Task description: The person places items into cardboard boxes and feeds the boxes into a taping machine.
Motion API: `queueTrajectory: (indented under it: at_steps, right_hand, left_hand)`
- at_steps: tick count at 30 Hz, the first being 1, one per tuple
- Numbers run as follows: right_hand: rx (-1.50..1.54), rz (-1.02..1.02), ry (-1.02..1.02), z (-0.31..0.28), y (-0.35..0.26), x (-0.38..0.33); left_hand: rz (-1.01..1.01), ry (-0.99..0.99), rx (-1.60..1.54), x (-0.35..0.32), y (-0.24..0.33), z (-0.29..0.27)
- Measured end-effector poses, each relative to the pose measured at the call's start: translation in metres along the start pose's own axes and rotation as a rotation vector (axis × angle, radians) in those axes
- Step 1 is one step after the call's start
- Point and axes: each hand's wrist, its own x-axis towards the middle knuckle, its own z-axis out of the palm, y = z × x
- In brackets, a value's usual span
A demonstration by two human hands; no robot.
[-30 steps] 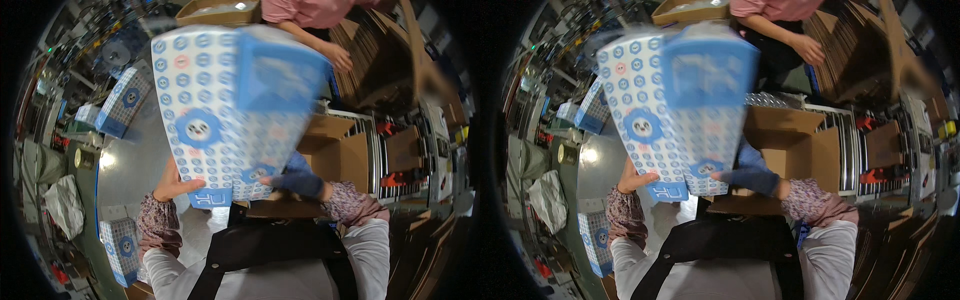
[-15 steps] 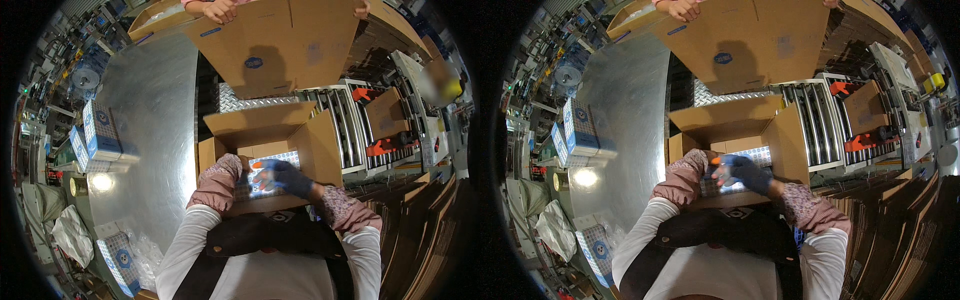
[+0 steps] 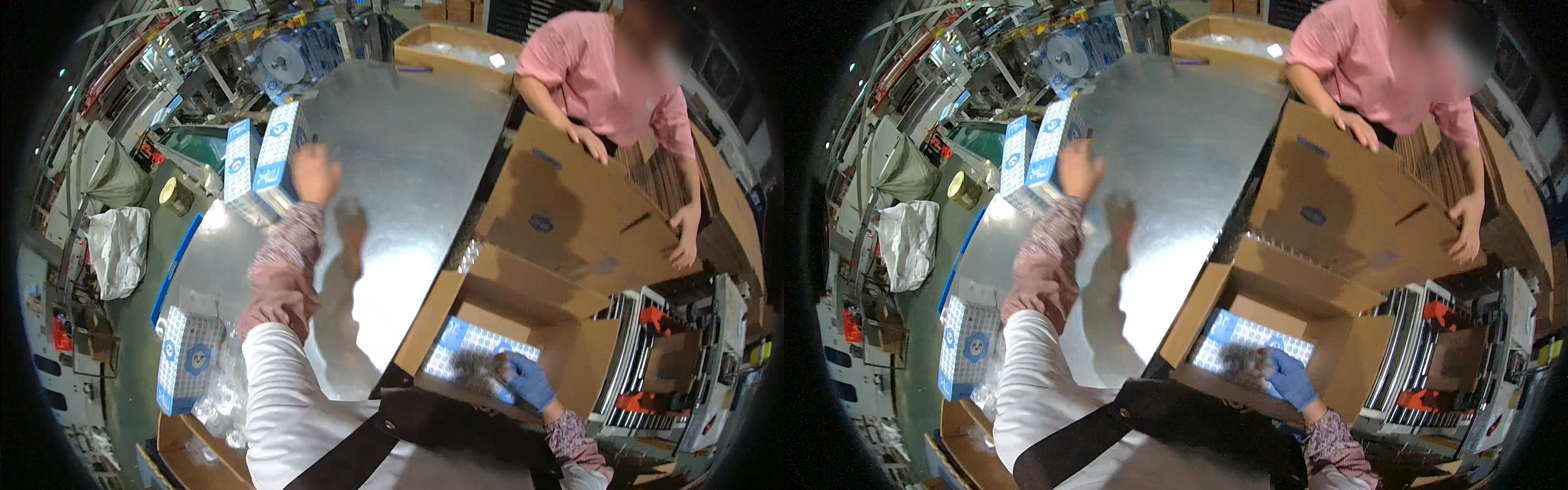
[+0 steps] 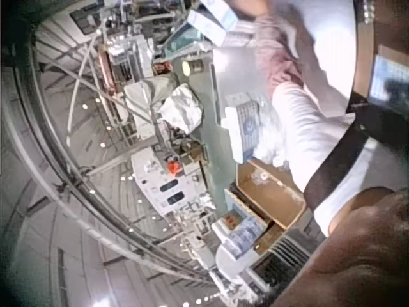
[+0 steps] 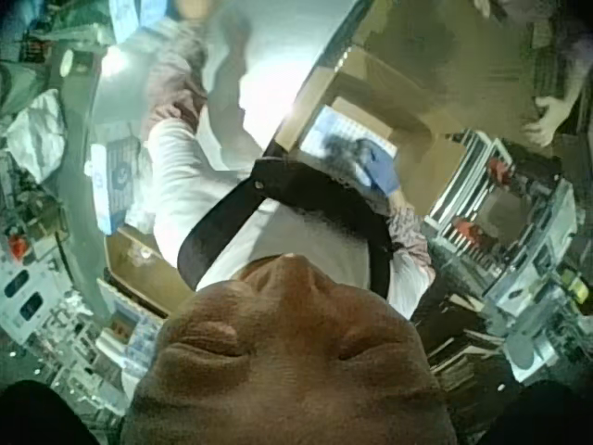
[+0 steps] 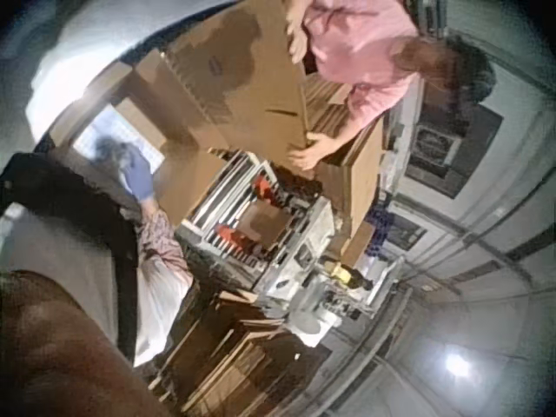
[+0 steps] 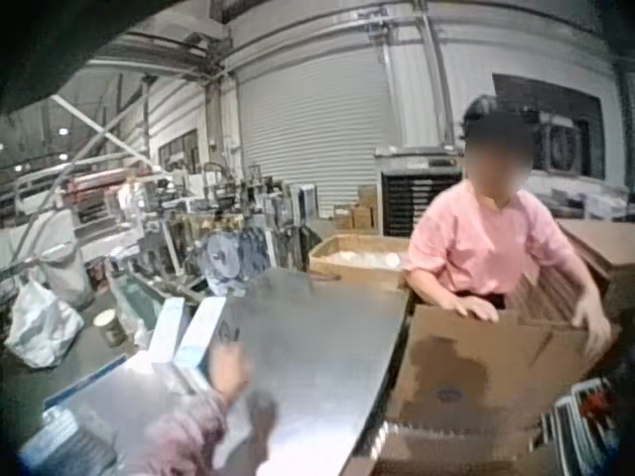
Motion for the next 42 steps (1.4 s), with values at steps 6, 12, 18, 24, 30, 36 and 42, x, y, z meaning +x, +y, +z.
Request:
queueTrajectory:
  at_steps: [6, 12, 18, 24, 30, 36, 42]
  right_hand:
    - [0.116, 0.079, 0.104, -0.009, -0.035, 0.036]
    - [-0.367, -0.348, 0.300, 0.031, -0.148, 0.189]
    - [-1.039, -0.206, 0.154, 0.156, -0.210, 0.302]
    - [-0.987, -0.136, 0.031, 0.144, -0.214, 0.310]
    - [-0.777, -0.531, 0.279, 0.119, -0.174, 0.238]
    - [-0.351, -0.694, 0.362, 0.053, -0.202, 0.140]
    - [-0.415, -0.597, 1.165, -0.067, -0.157, -0.017]
  left_hand:
    - [-0.593, -0.640, 0.166, 0.021, -0.179, 0.024]
    - [-0.268, -0.828, -0.298, -0.046, -0.032, -0.021]
    - [-0.458, -0.163, 0.324, -0.002, -0.172, -0.031]
    - [-0.738, -0.669, 0.313, -0.019, -0.222, -0.038]
    - [-0.291, -1.022, 0.201, -0.089, -0.148, -0.141]
    - [-0.422, -0.735, -0.277, -0.096, -0.112, -0.101]
    - [-0.334, -0.733, -1.394, -0.100, 0.046, -0.143]
